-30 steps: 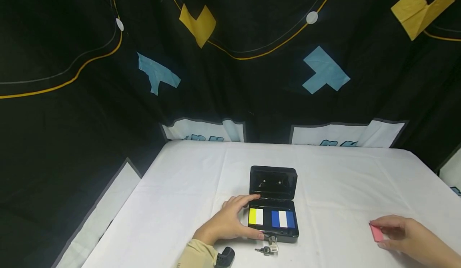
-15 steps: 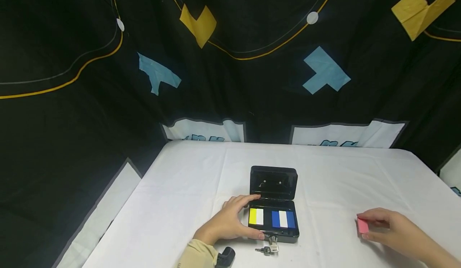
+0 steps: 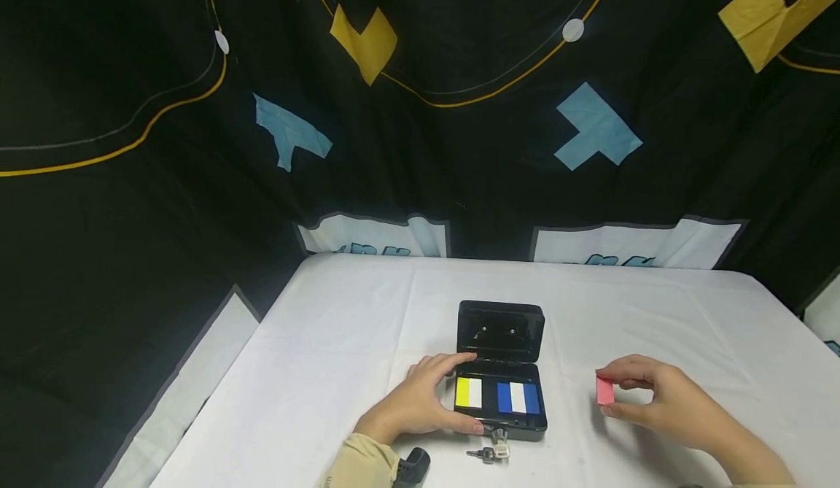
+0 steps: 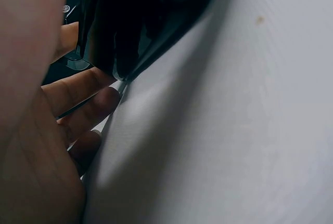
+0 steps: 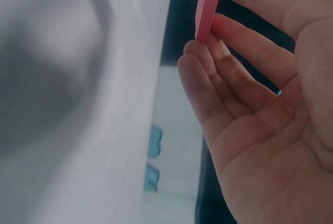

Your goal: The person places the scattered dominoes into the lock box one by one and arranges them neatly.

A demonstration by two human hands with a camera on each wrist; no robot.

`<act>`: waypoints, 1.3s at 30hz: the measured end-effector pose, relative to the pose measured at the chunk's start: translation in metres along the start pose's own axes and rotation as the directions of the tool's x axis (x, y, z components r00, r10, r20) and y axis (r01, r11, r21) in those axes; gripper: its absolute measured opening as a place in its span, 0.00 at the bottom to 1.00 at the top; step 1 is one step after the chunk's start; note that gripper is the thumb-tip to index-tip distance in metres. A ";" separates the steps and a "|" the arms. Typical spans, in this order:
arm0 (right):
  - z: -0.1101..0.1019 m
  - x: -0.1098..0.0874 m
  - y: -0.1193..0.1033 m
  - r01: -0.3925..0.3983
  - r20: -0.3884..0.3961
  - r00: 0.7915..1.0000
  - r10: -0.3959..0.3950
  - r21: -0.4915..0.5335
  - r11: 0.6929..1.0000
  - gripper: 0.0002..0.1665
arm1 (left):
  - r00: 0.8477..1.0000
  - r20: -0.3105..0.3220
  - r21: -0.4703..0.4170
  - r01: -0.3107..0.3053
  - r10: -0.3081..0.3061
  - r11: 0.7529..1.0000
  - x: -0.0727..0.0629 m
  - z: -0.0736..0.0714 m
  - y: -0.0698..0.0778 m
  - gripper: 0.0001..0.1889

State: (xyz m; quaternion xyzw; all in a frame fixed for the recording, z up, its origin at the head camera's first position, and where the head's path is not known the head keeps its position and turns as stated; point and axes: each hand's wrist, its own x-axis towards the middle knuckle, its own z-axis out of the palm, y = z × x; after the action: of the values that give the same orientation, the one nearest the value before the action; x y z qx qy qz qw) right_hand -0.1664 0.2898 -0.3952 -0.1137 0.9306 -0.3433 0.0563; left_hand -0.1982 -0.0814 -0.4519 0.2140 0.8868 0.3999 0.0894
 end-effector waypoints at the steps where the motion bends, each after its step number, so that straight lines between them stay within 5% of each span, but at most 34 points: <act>1: 0.002 0.002 -0.004 0.004 -0.002 1.000 -0.004 0.004 1.000 0.31 | 1.000 0.000 0.001 -0.001 0.001 1.000 0.000 0.000 0.000 0.52; 10: 0.021 0.014 -0.029 0.191 -0.004 0.982 -0.191 0.032 0.981 0.27 | 1.000 0.002 -0.005 0.007 -0.007 1.000 0.000 0.000 0.000 0.51; 19: 0.037 0.021 -0.037 0.264 -0.001 0.964 -0.265 0.084 0.961 0.27 | 1.000 0.007 -0.002 0.007 -0.007 1.000 0.000 0.000 0.002 0.51; 26: 0.049 0.027 -0.054 0.218 -0.012 0.976 -0.218 0.068 0.973 0.25 | 1.000 0.003 -0.005 0.016 -0.016 1.000 0.001 0.000 0.001 0.51; 39: 0.077 0.044 -0.073 0.267 0.048 0.963 -0.267 -0.015 0.963 0.20 | 1.000 0.019 -0.011 0.017 -0.017 1.000 0.001 0.000 0.000 0.50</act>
State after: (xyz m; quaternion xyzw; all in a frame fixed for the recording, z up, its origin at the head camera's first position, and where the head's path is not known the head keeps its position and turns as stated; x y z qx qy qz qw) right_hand -0.1824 0.1767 -0.4068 -0.2464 0.9089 -0.3352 0.0294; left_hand -0.1992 -0.0806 -0.4515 0.2097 0.8854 0.4021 0.1022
